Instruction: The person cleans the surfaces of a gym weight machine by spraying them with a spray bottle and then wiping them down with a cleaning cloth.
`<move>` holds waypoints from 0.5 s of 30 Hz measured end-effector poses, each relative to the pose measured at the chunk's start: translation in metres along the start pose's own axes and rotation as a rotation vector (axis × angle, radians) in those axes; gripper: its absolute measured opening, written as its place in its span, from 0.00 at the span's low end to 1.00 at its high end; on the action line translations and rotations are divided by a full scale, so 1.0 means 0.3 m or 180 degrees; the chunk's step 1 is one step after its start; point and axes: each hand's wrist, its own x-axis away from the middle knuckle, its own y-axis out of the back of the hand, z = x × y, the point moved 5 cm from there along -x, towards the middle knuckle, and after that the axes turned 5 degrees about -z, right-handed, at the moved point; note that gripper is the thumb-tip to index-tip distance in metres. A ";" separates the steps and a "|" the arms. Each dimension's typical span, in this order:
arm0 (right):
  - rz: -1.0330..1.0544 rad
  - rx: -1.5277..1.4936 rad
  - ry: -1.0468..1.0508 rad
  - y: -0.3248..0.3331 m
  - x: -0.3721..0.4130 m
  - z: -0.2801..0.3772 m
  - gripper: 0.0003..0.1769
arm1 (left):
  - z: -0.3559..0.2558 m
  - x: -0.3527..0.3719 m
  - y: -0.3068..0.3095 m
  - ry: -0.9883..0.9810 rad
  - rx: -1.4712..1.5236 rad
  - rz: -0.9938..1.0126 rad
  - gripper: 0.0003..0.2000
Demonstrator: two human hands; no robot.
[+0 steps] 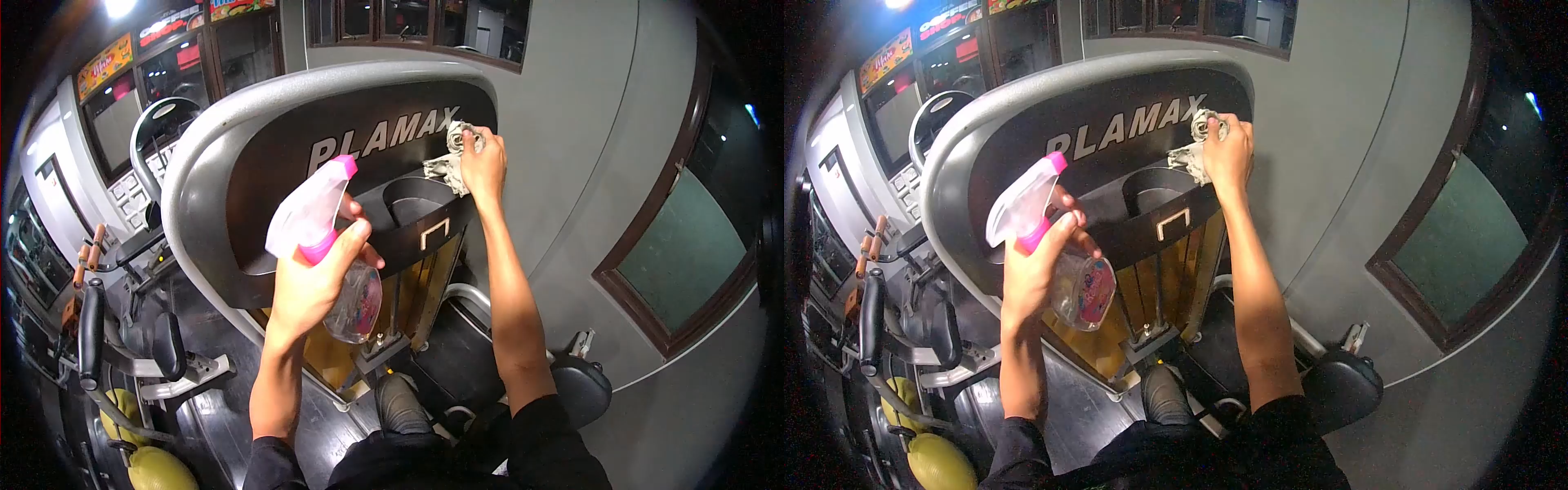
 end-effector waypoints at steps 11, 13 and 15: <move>0.0013 -0.0025 0.0060 0.005 0.015 0.009 0.14 | 0.015 -0.086 -0.067 0.0002 -0.0002 -0.0153 0.08; 0.0017 -0.0025 0.0074 0.007 0.015 0.011 0.14 | 0.022 -0.108 -0.078 0.0015 0.0042 -0.0102 0.08; -0.0013 -0.0034 0.0086 0.008 0.016 0.014 0.15 | 0.023 -0.127 -0.100 -0.0028 0.0065 -0.0059 0.08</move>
